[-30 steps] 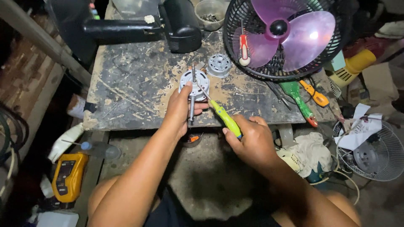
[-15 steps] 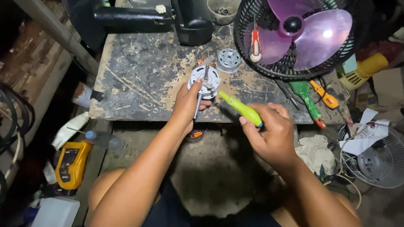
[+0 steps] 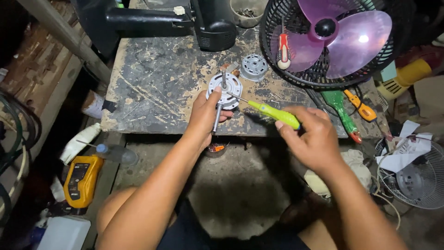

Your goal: Cleaning and inspecting the internal components of a disassembled electric motor using hand tools.

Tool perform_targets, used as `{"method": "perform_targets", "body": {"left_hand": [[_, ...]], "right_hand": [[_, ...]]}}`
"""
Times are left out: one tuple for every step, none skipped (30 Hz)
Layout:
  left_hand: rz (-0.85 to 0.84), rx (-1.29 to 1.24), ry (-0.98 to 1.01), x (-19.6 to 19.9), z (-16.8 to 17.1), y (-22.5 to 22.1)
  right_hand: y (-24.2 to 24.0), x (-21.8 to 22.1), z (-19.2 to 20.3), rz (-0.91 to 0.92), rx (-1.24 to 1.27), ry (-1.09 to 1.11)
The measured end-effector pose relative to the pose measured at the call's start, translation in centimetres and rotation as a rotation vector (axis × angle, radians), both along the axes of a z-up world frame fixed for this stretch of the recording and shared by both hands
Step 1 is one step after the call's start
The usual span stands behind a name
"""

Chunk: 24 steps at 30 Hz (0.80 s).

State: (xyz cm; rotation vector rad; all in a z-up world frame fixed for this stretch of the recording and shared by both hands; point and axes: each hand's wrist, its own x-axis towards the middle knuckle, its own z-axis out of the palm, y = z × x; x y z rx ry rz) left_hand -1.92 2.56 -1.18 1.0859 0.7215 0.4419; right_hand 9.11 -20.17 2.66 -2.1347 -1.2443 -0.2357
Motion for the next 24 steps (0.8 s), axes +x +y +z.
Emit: {"method": "perform_targets", "body": {"left_hand": [[0.003,0.001,0.000,-0.1,0.0,0.0],[0.001,0.001,-0.001,-0.1,0.0,-0.1],[-0.002,0.001,-0.002,-0.1,0.1,-0.1],[-0.002,0.002,-0.005,-0.2,0.2,-0.2],[-0.005,0.005,0.000,-0.3,0.3,-0.1],[-0.003,0.004,0.006,-0.5,0.3,-0.2],[0.000,0.001,0.005,-0.4,0.6,-0.1],[-0.019,-0.003,0.048,-0.4,0.9,-0.1],[-0.038,-0.007,0.092,-0.5,1.1,0.0],[-0.032,-0.010,0.092,-0.6,1.2,0.0],[-0.044,-0.008,0.100,-0.7,1.2,-0.1],[-0.056,-0.001,0.108,-0.7,1.4,0.0],[-0.050,0.000,0.107,-0.9,1.4,0.1],[-0.057,0.009,0.111,-0.9,1.4,0.2],[-0.064,0.018,0.115,-0.7,1.4,0.2],[-0.070,0.020,0.113,-0.6,1.4,0.4],[-0.058,0.009,0.108,-0.4,1.4,0.5],[-0.047,-0.006,0.109,-0.2,1.2,0.5],[-0.054,-0.008,0.111,-0.1,1.6,0.5],[-0.047,-0.025,0.101,-0.1,1.9,0.4],[-0.039,-0.042,0.092,0.0,2.3,0.3],[-0.042,-0.044,0.093,0.2,2.5,0.3],[-0.051,-0.019,0.110,0.3,2.7,0.3],[-0.056,0.001,0.131,0.2,2.9,0.2]], "right_hand": [[-0.4,0.9,-0.2,0.003,0.001,0.000],[-0.8,1.8,-0.3,-0.010,-0.035,0.003],[-1.2,2.8,-0.5,-0.022,-0.071,0.006],[-1.7,4.0,-0.8,-0.023,-0.070,0.003],[-2.2,5.2,-1.1,-0.113,-0.100,-0.006],[-2.6,6.4,-1.4,-0.199,-0.134,-0.014],[-3.3,7.7,-1.1,-0.196,-0.136,-0.016],[-4.0,8.9,-0.9,-0.310,-0.160,0.043],[-4.7,10.1,-0.8,-0.423,-0.186,0.103],[-6.3,11.7,-1.5,-0.417,-0.188,0.102],[-8.0,13.3,-2.2,-0.360,0.027,-0.070],[-9.5,15.0,-2.9,-0.296,0.245,-0.241],[-9.4,14.4,-2.4,-0.290,0.248,-0.240],[-9.6,13.8,-1.8,-0.414,0.377,-0.053],[-9.9,13.3,-1.3,-0.528,0.501,0.146],[-10.5,14.1,-1.8,-0.533,0.504,0.143],[-11.1,15.0,-2.3,-0.437,0.420,-0.006],[-11.9,15.6,-3.0,-0.341,0.327,-0.145],[-9.9,13.1,-0.7,-0.348,0.324,-0.144],[-8.0,10.5,1.6,-0.541,-0.042,0.165],[-5.9,8.0,3.9,-0.717,-0.414,0.476],[-5.9,8.0,3.4,-0.720,-0.417,0.477],[-6.0,8.0,2.9,-0.665,-0.449,0.438],[-6.1,7.9,2.3,-0.604,-0.488,0.401]]}}
